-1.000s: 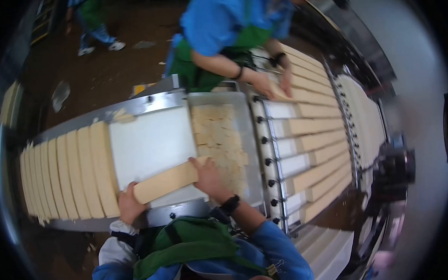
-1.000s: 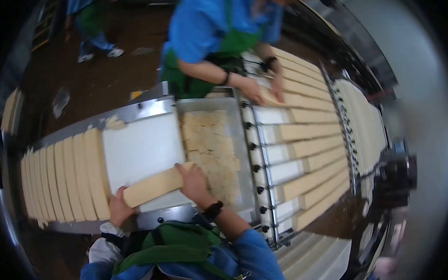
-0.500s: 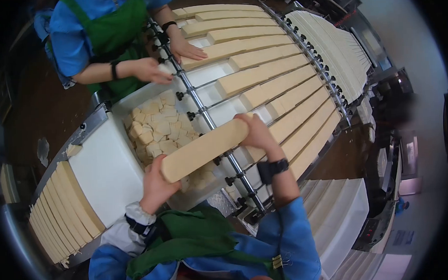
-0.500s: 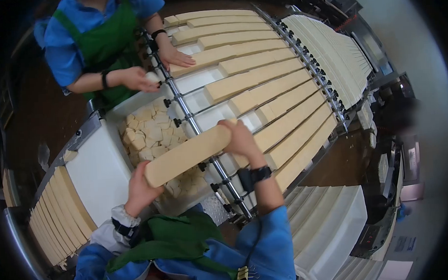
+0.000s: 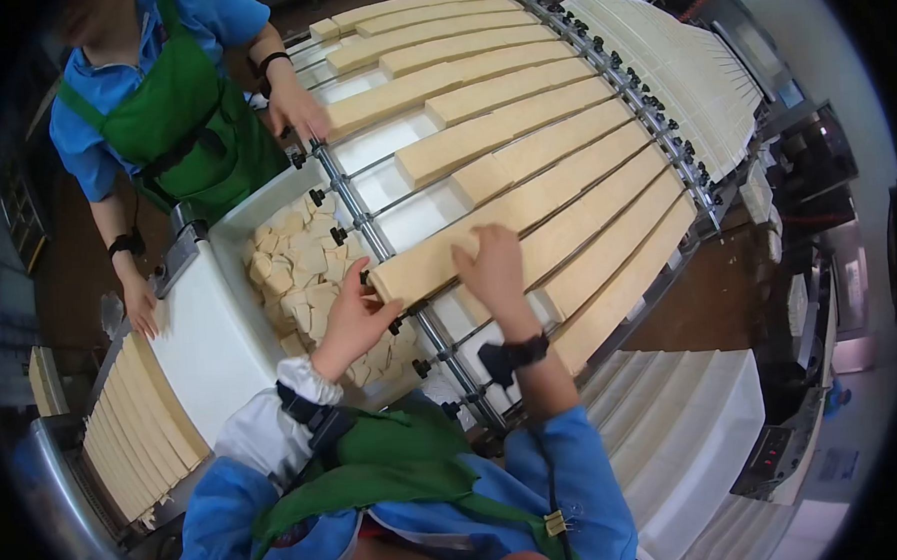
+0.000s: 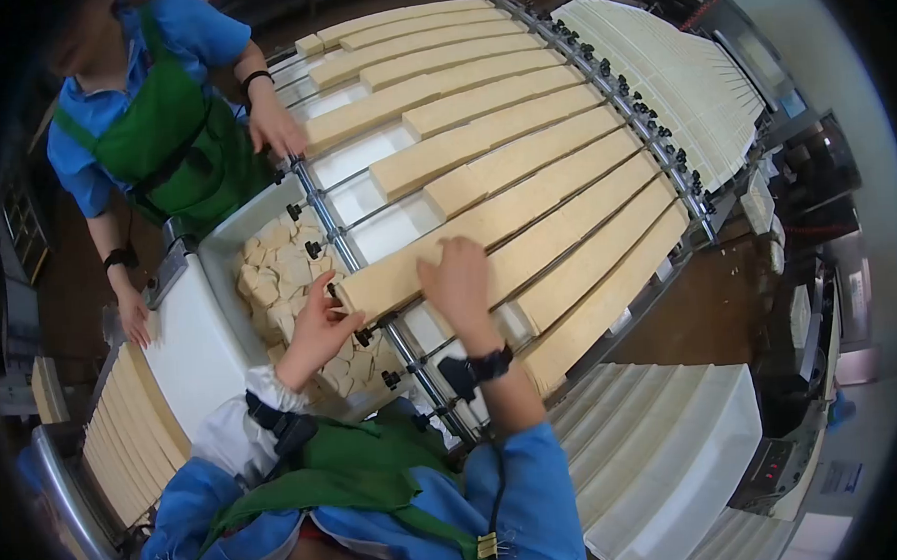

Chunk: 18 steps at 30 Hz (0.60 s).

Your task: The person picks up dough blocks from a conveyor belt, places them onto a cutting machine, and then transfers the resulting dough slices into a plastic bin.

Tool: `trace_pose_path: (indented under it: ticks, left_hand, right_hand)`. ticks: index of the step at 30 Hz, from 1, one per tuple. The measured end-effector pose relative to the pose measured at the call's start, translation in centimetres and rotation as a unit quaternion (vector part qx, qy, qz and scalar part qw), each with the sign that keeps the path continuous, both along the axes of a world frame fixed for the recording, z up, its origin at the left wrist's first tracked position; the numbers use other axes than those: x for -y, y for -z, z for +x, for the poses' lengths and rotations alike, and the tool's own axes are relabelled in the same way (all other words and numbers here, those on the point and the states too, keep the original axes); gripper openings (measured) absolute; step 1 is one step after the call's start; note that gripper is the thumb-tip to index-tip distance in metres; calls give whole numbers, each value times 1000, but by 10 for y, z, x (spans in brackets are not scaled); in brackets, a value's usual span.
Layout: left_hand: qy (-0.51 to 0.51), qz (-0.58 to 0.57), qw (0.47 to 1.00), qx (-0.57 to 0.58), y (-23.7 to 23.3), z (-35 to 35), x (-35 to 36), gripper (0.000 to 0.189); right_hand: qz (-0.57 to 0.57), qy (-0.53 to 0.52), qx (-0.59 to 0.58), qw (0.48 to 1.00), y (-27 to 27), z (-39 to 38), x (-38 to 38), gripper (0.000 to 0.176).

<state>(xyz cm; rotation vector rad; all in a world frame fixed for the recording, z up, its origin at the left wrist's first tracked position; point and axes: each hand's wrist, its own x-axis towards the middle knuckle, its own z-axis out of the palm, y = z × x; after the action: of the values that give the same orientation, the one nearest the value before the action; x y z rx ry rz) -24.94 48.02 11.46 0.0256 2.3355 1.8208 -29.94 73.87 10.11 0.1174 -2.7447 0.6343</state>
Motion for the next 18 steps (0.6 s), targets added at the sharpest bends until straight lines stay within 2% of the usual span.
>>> trace_pose_path:
  ticks: [2, 7, 9, 14, 18]
  left_hand:
    - [-24, -33, 999, 18, 5, -8, -7, 78]
    - [-63, -75, 995, 20, 11, -7, -9, 72]
    - [-58, 2, 997, 45, 17, -4, -2, 66]
    - [-40, 193, 977, 79, 49, 5, 19, 63]
    - [-2, 185, 981, 63, 48, 4, 18, 67]
  right_hand:
    - [-68, 23, -9, 997, -20, 34, 35, 35]
    - [-71, 45, -2, 996, -11, 59, 78, 31]
    - [-77, 56, -2, 995, -8, 58, 85, 32]
    - [-107, 18, 15, 994, -8, 58, 97, 52]
    - [-142, -35, 26, 989, 1, 46, 106, 83]
